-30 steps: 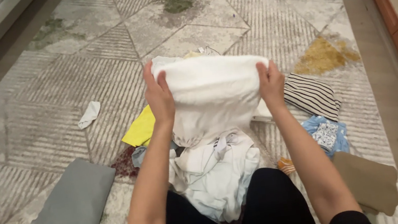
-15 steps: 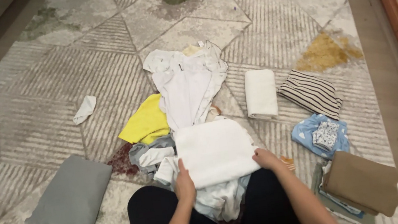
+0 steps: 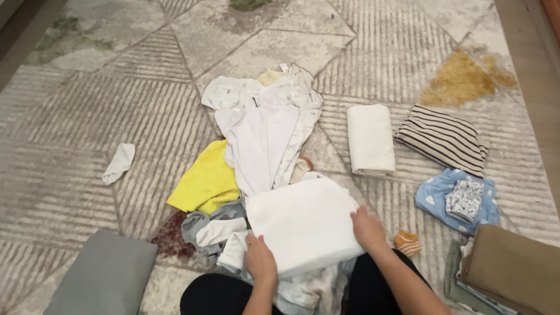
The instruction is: Folding a variety of garments and laundry items on a rug.
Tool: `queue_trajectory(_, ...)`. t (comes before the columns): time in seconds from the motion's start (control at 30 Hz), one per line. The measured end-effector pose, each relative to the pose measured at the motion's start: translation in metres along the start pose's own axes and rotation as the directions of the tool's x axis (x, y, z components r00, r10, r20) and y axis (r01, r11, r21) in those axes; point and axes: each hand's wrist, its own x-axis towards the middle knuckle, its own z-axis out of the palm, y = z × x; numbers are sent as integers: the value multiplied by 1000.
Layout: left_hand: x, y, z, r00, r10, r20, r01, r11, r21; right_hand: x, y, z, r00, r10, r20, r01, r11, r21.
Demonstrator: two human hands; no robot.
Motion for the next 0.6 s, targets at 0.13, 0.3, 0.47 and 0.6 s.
queue_trajectory(0.13,-16,10,-14,1000,-1,-23,2,997,71,13,36,39,982,91,164,-66,987,-149)
queue_trajectory(0.3,-17,7,-20,978,140,-155,-129,989,76,23,64,57,986,1,169,33,979,-200)
queue_trajectory(0.47,-24,4,-15,967,199,-160,-182,977,112,5,47,27,984,68,163,-32,977,-211)
queue_trajectory(0.6,-33,22,-35,997,80,11,-80,992,96,22,83,53,960,-42,278,130,944,-303)
